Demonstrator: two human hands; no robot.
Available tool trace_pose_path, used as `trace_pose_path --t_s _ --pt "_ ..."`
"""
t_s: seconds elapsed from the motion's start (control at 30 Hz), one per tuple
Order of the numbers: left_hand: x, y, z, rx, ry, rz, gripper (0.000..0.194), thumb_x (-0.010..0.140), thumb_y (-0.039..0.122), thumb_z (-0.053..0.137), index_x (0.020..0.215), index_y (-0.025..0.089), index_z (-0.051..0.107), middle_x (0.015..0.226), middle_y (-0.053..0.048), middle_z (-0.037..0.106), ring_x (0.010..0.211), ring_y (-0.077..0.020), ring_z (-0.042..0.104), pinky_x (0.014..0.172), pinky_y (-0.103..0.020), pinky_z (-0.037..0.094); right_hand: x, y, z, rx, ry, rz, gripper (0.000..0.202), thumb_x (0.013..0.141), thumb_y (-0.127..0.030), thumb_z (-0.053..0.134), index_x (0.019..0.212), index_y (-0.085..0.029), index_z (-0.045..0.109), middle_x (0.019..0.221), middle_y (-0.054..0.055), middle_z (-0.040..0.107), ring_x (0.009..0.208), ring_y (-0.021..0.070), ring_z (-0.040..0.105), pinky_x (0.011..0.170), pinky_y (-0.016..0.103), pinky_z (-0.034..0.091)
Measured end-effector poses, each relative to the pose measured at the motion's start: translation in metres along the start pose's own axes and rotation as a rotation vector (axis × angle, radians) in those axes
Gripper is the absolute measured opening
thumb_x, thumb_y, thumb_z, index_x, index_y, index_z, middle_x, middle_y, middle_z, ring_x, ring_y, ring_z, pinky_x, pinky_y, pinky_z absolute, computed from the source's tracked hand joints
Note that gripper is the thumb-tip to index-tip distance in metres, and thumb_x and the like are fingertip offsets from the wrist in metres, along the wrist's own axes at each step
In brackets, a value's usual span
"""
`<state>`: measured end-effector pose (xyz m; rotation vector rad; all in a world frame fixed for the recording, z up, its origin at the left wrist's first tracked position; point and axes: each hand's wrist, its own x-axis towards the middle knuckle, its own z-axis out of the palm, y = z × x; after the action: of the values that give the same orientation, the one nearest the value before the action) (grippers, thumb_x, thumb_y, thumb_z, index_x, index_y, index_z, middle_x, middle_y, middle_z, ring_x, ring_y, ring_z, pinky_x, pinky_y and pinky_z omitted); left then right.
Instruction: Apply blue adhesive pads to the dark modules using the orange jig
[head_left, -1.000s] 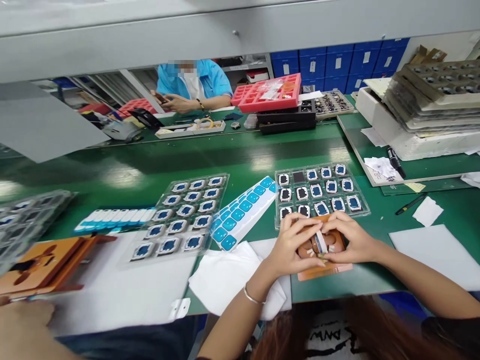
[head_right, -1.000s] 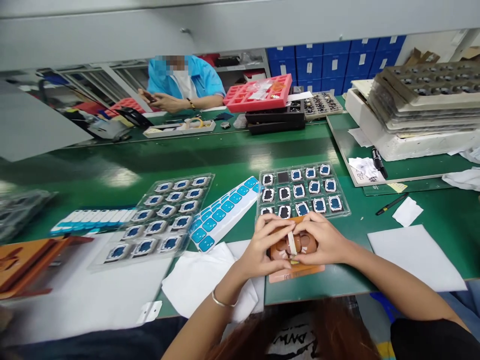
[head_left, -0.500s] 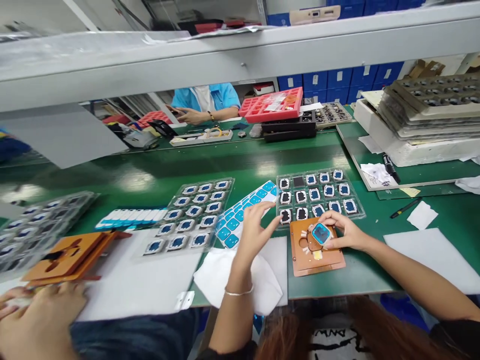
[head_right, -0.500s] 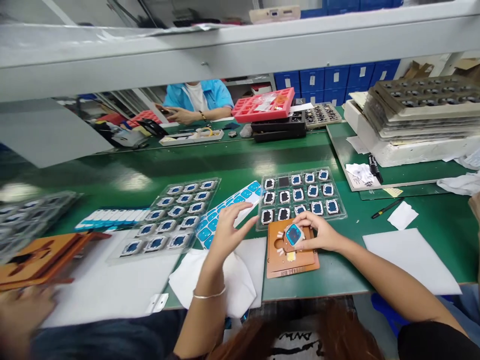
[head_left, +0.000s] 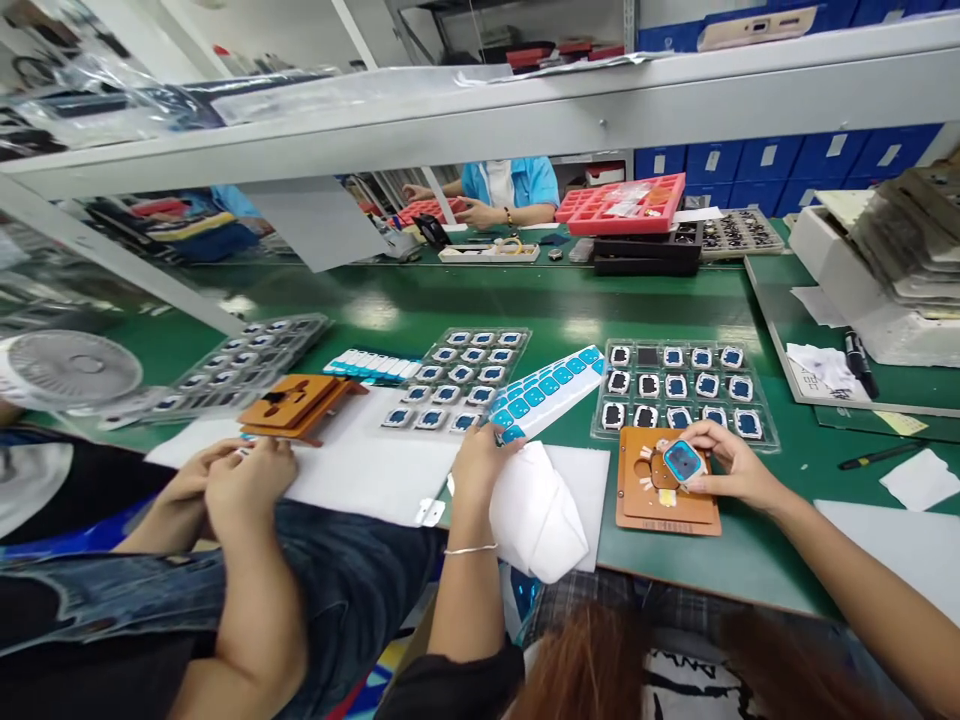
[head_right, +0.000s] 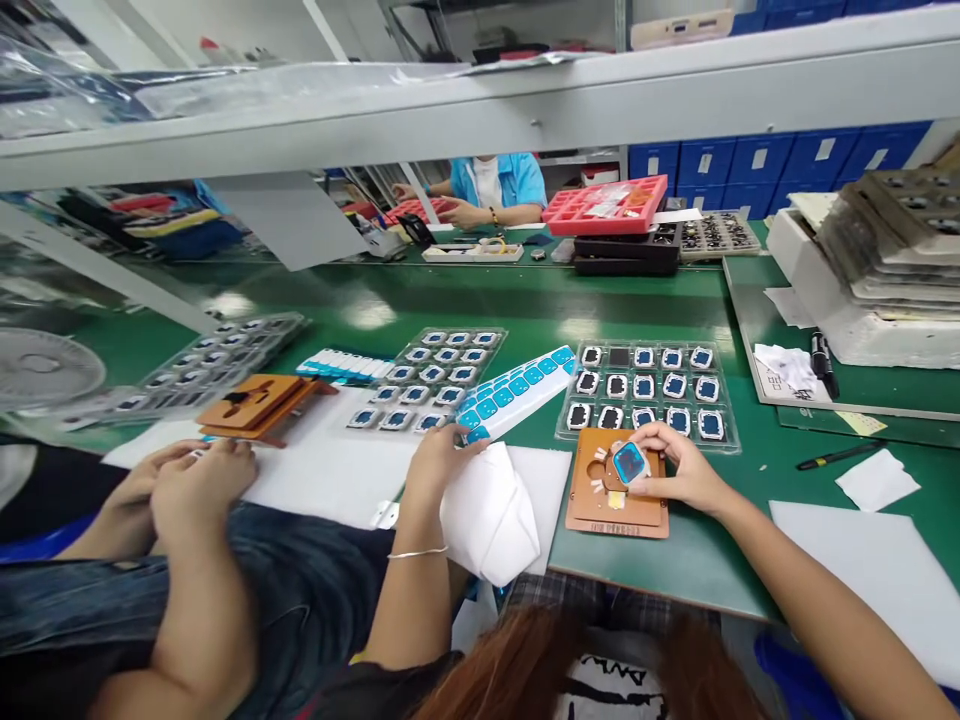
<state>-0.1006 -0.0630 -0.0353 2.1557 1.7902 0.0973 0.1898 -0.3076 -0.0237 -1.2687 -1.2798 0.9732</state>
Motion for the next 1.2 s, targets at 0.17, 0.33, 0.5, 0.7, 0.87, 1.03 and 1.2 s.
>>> trace_pose_path --t_s 0.17,0.33,0.5,0.7,0.87,1.03,1.2 --pt "0.008 0.001 -0.005 -0.011 -0.038 -0.065 0.041 0.071 0.049 0.074 0.097 0.020 0.062 0.099 -0.008 0.070 0.095 -0.0279 0.067 0.071 -0.029 0.047 0.000 -0.002 -0.001 -0.030 -0.004 -0.011 0.050 0.070 -0.042 0.083 0.105 -0.023 0.054 0.109 0.008 0.066 0.106 0.0251 0.065 0.090 0.041 0.052" --pt "0.014 0.000 -0.007 -0.056 -0.086 -0.080 0.044 0.068 0.047 0.077 0.096 0.019 0.059 0.097 -0.007 0.071 0.086 -0.0247 0.069 0.064 -0.027 0.046 0.000 -0.004 0.000 -0.047 -0.013 -0.007 0.049 0.071 -0.044 0.082 0.105 -0.024 0.054 0.110 0.008 0.066 0.105 0.0245 0.064 0.091 0.040 0.051" --pt "0.016 0.003 -0.004 -0.090 -0.099 -0.073 0.044 0.070 0.041 0.075 0.101 0.018 0.055 0.096 -0.006 0.071 0.085 -0.0225 0.069 0.064 -0.026 0.046 0.000 -0.004 0.000 -0.055 -0.013 -0.024 0.048 0.071 -0.044 0.082 0.104 -0.023 0.055 0.110 0.008 0.066 0.104 0.0234 0.064 0.091 0.039 0.050" --pt "0.013 0.002 -0.003 -0.091 -0.067 -0.120 0.045 0.065 0.046 0.077 0.097 0.021 0.055 0.104 -0.010 0.070 0.101 -0.0311 0.066 0.071 -0.031 0.047 0.000 -0.009 0.001 0.007 -0.027 0.002 0.046 0.071 -0.037 0.083 0.105 -0.024 0.055 0.111 0.006 0.067 0.103 0.0225 0.065 0.090 0.037 0.052" --pt "0.019 -0.003 -0.004 -0.146 -0.073 -0.135 0.045 0.059 0.047 0.080 0.086 0.020 0.056 0.099 -0.010 0.071 0.094 -0.0308 0.067 0.068 -0.031 0.047 0.000 -0.008 0.000 -0.022 -0.018 0.001 0.047 0.069 -0.040 0.083 0.104 -0.024 0.056 0.109 0.006 0.067 0.103 0.0236 0.065 0.091 0.038 0.052" --pt "0.019 -0.005 0.001 -0.222 -0.036 -0.083 0.045 0.056 0.042 0.081 0.084 0.019 0.054 0.078 -0.003 0.066 0.075 -0.0244 0.065 0.060 -0.028 0.044 -0.001 -0.006 0.000 -0.023 -0.018 0.005 0.049 0.069 -0.043 0.084 0.104 -0.024 0.056 0.109 0.006 0.066 0.102 0.0238 0.064 0.090 0.038 0.051" --pt "0.006 -0.002 0.005 -0.294 0.084 0.069 0.029 0.062 0.031 0.076 0.078 0.020 0.054 0.076 0.001 0.058 0.072 -0.0186 0.059 0.062 -0.026 0.043 -0.001 -0.004 0.000 -0.045 0.005 0.000 0.049 0.068 -0.044 0.084 0.104 -0.024 0.057 0.106 0.005 0.064 0.101 0.0232 0.063 0.089 0.037 0.051"
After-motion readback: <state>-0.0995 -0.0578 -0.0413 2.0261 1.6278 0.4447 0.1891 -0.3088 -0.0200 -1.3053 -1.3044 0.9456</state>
